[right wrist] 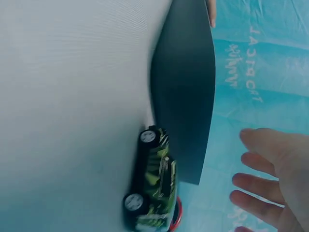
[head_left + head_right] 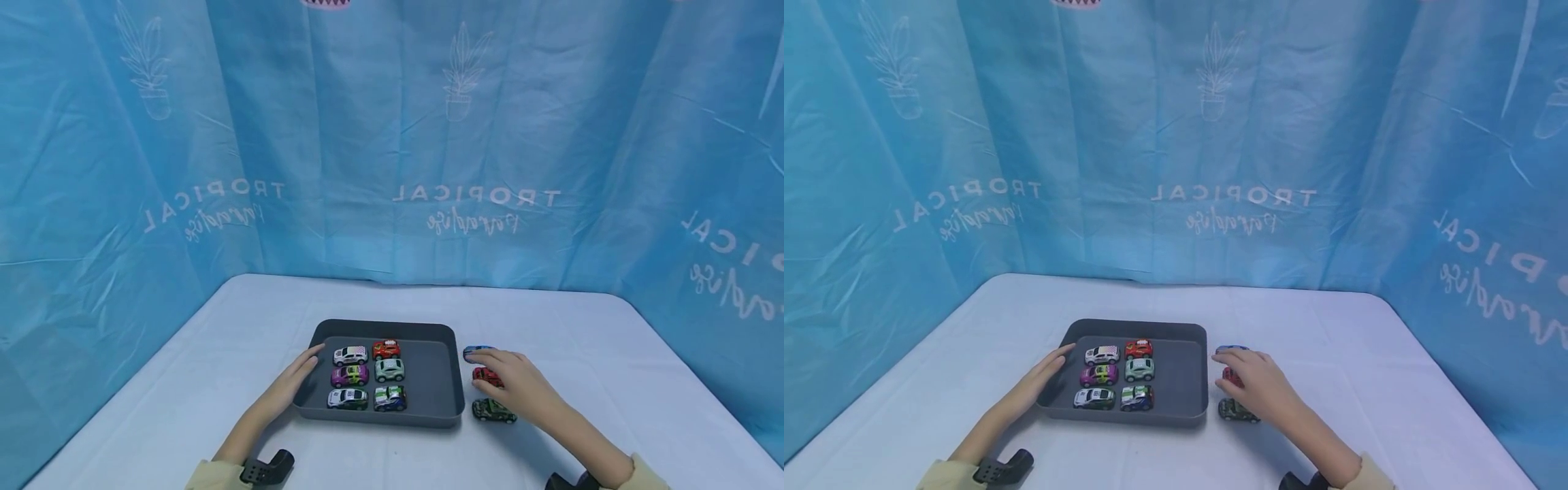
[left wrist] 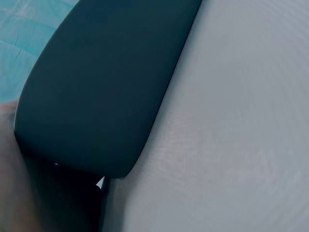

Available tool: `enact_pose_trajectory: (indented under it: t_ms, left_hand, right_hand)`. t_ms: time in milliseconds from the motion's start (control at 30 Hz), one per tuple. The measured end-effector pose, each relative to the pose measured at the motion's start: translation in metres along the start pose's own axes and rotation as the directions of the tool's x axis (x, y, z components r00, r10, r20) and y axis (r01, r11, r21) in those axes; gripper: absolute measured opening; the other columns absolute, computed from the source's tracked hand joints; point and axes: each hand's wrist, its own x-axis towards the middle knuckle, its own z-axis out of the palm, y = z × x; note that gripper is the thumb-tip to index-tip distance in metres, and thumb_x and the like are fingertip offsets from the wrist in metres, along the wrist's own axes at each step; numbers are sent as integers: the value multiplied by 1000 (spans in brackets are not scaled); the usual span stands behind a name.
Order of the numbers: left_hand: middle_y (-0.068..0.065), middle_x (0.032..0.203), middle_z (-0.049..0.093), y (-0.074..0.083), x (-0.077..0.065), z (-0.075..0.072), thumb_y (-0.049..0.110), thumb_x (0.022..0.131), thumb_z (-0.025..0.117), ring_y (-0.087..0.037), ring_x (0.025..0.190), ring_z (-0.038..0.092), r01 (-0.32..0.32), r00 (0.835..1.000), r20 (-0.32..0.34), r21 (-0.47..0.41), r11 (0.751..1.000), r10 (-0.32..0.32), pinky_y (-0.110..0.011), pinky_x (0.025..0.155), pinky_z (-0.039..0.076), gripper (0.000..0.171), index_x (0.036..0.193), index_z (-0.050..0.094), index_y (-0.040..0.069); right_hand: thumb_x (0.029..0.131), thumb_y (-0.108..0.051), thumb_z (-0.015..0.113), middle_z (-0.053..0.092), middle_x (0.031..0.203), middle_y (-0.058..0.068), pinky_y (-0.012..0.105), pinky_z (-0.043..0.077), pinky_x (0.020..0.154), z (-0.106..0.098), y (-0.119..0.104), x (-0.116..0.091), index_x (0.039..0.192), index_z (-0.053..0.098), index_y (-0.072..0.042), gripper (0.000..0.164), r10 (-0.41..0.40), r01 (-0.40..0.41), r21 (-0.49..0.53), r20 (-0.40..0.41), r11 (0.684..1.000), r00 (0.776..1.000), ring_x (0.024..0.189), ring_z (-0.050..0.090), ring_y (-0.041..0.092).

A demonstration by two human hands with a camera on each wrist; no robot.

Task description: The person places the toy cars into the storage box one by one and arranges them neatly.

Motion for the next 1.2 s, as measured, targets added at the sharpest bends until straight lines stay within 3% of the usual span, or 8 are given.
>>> enact_pose_trajectory:
  t_ms: [167,300,567,833,1200]
  left_hand:
    - [-16,151,19,1,-1,-2,44,97,28,-40,139,10,-17,1000,5,-5,1000,17,-64,108,10,53,143,29,17]
    - [-16,151,18,1,-2,-2,45,97,28,-40,139,9,-10,1000,11,-8,1000,10,-64,108,9,54,143,28,18]
    - [-15,152,17,0,-1,-1,47,97,28,-40,139,9,-2,1000,10,-2,1000,2,-64,107,8,55,143,28,19]
    - [-16,151,17,1,-2,-2,46,97,28,-41,139,9,-12,1000,14,-4,1000,12,-65,107,9,54,143,27,17]
    - [-16,151,18,-1,-1,-1,45,97,29,-41,138,10,-10,1000,13,-7,1000,10,-65,107,9,54,143,29,17]
  right_hand:
    - [80,-31,68,60,120,7,50,48,86,-1,6,-12,119,59,-16,43,31,-36,33,143,999,989,107,59,30]
    - [79,-30,68,60,118,6,47,50,83,6,8,-22,116,61,-14,41,-20,9,51,218,999,976,105,60,29]
    - [77,-27,70,61,112,1,43,51,83,15,9,-32,113,62,-17,38,-43,23,78,265,997,963,103,61,25]
    - [78,-16,69,63,109,1,39,52,80,17,12,-34,113,61,-20,36,-35,13,84,263,996,964,102,61,24]
    - [78,-16,68,64,107,5,40,53,77,14,13,-33,114,61,-17,37,-45,20,94,262,995,964,101,61,27]
